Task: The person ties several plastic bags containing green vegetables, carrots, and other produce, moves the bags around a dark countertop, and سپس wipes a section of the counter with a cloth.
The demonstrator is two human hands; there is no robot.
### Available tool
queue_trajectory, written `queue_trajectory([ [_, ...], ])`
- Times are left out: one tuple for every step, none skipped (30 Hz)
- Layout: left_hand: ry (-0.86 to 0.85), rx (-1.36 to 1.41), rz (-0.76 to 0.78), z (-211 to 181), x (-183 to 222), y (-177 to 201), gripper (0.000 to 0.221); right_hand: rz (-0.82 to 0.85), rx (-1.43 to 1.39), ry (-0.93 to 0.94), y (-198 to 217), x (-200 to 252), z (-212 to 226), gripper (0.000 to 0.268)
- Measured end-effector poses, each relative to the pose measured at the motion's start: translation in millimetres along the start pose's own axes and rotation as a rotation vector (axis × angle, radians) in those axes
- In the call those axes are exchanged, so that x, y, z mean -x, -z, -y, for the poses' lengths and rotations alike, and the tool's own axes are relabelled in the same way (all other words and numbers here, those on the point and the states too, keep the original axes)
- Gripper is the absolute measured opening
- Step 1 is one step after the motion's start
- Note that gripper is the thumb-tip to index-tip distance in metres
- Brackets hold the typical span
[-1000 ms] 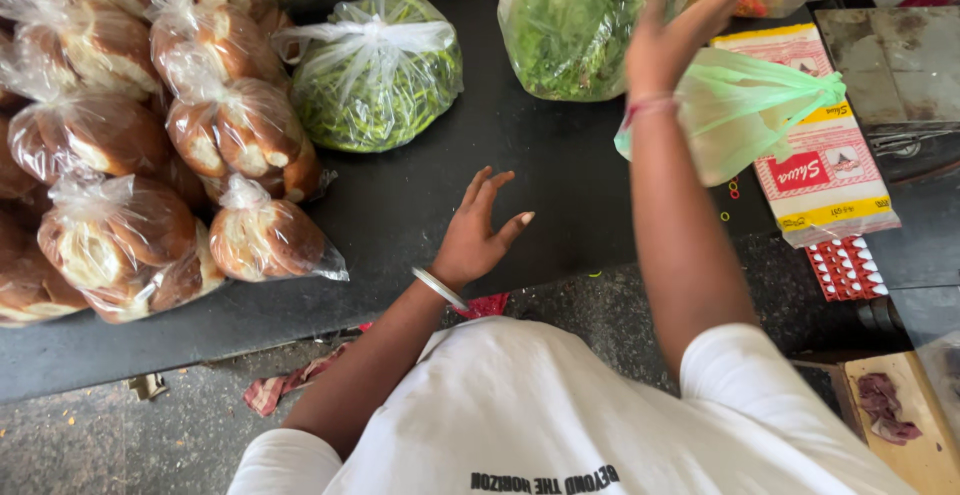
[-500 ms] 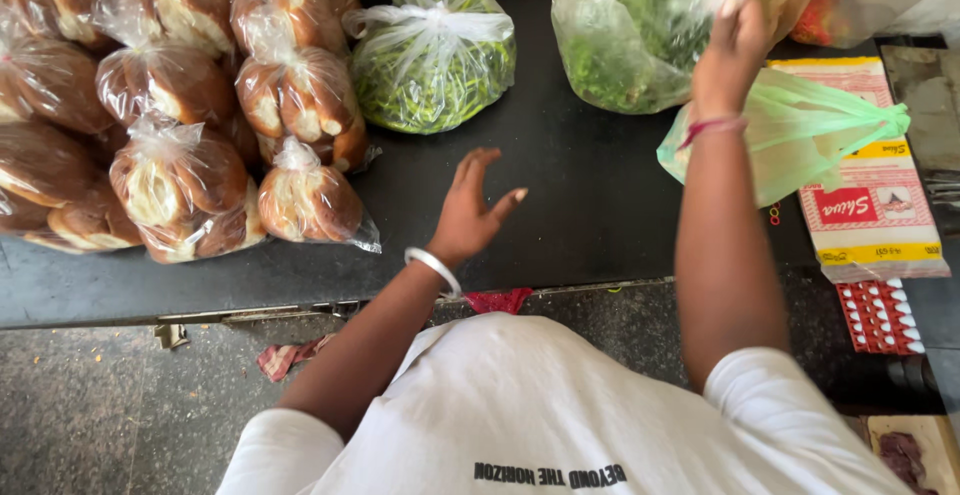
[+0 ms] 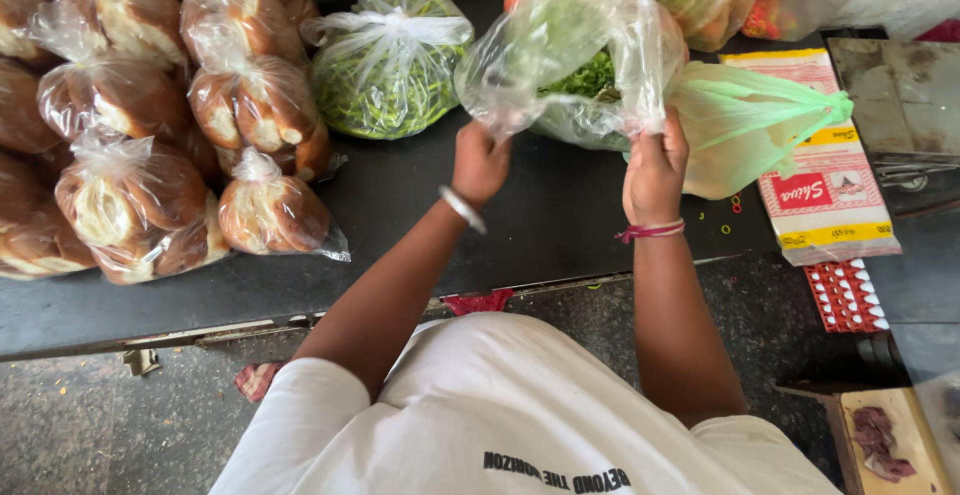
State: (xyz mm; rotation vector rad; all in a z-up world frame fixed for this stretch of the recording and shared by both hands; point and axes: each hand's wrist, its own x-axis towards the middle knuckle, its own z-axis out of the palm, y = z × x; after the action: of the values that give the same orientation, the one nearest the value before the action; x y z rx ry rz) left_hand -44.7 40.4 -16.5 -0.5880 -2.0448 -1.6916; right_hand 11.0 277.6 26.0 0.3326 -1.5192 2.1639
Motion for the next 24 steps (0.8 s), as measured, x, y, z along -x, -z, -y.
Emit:
queue_trajectory([
  [0.056, 0.023, -0.021, -5, 11, 4, 0.024, 0.014, -0.004, -0.005, -1, 2, 8, 0.028],
  [0.058, 0.025, -0.018, -11, 20, 8, 0.024, 0.028, -0.009, -0.009, -1, 5, 15, 0.029],
  [0.049, 0.034, -0.03, -17, 26, 14, 0.018, 0.023, -0.01, -0.007, -3, 7, 21, 0.029],
  [0.039, 0.042, -0.041, -24, 31, 18, 0.012, 0.061, -0.016, -0.03, -3, 9, 28, 0.032],
  [0.04, 0.045, -0.034, -32, 38, 22, 0.012, 0.097, -0.019, -0.056, -3, 12, 34, 0.034],
  [0.156, -0.002, 0.071, -41, 45, 26, 0.009, 0.089, -0.017, -0.056, -4, 15, 38, 0.034],
  [0.27, -0.047, 0.175, -51, 52, 27, 0.013, 0.114, -0.06, -0.062, -4, 18, 42, 0.037],
  [0.271, -0.043, 0.18, -63, 60, 28, 0.013, 0.138, -0.103, -0.069, -5, 21, 47, 0.041],
  [0.231, 0.046, 0.175, -76, 66, 31, 0.013, 0.138, -0.102, -0.069, -5, 24, 52, 0.041],
  [0.191, 0.135, 0.17, -87, 68, 34, 0.013, 0.163, -0.158, -0.066, -4, 28, 59, 0.042],
  [0.194, 0.133, 0.168, -98, 67, 39, 0.013, 0.189, -0.217, -0.065, -5, 30, 63, 0.042],
  [0.099, 0.182, 0.221, -108, 66, 44, 0.013, 0.19, -0.219, -0.069, -5, 30, 68, 0.042],
  [0.008, 0.23, 0.278, -119, 65, 49, 0.016, 0.165, -0.259, -0.083, -4, 31, 73, 0.043],
  [0.014, 0.228, 0.278, -129, 63, 54, 0.016, 0.139, -0.299, -0.097, -3, 32, 77, 0.043],
  [0.008, 0.176, 0.331, -140, 62, 57, 0.018, 0.138, -0.298, -0.1, -2, 33, 82, 0.043],
  [0.001, 0.124, 0.384, -150, 60, 59, 0.02, 0.127, -0.312, -0.081, 0, 34, 85, 0.04],
  [-0.002, 0.124, 0.384, -159, 56, 61, 0.02, 0.118, -0.327, -0.056, 1, 31, 88, 0.037],
  [-0.039, 0.132, 0.402, -168, 52, 64, 0.021, 0.119, -0.327, -0.052, 3, 27, 90, 0.037],
  [-0.071, 0.14, 0.421, -177, 51, 66, 0.024, 0.112, -0.359, -0.041, 6, 26, 93, 0.036],
  [-0.068, 0.141, 0.422, -185, 51, 68, 0.024, 0.105, -0.391, -0.029, 9, 24, 95, 0.035],
  [-0.138, 0.134, 0.44, -192, 48, 69, 0.026, 0.103, -0.39, -0.025, 12, 19, 97, 0.035],
  [-0.208, 0.127, 0.457, -198, 47, 70, 0.028, 0.077, -0.436, -0.053, 14, 13, 99, 0.027],
  [-0.208, 0.13, 0.462, -203, 48, 71, 0.028, 0.061, -0.457, -0.068, 13, 10, 101, 0.024],
  [-0.235, 0.149, 0.496, -207, 49, 71, 0.03, 0.044, -0.478, -0.083, 12, 6, 103, 0.02],
])
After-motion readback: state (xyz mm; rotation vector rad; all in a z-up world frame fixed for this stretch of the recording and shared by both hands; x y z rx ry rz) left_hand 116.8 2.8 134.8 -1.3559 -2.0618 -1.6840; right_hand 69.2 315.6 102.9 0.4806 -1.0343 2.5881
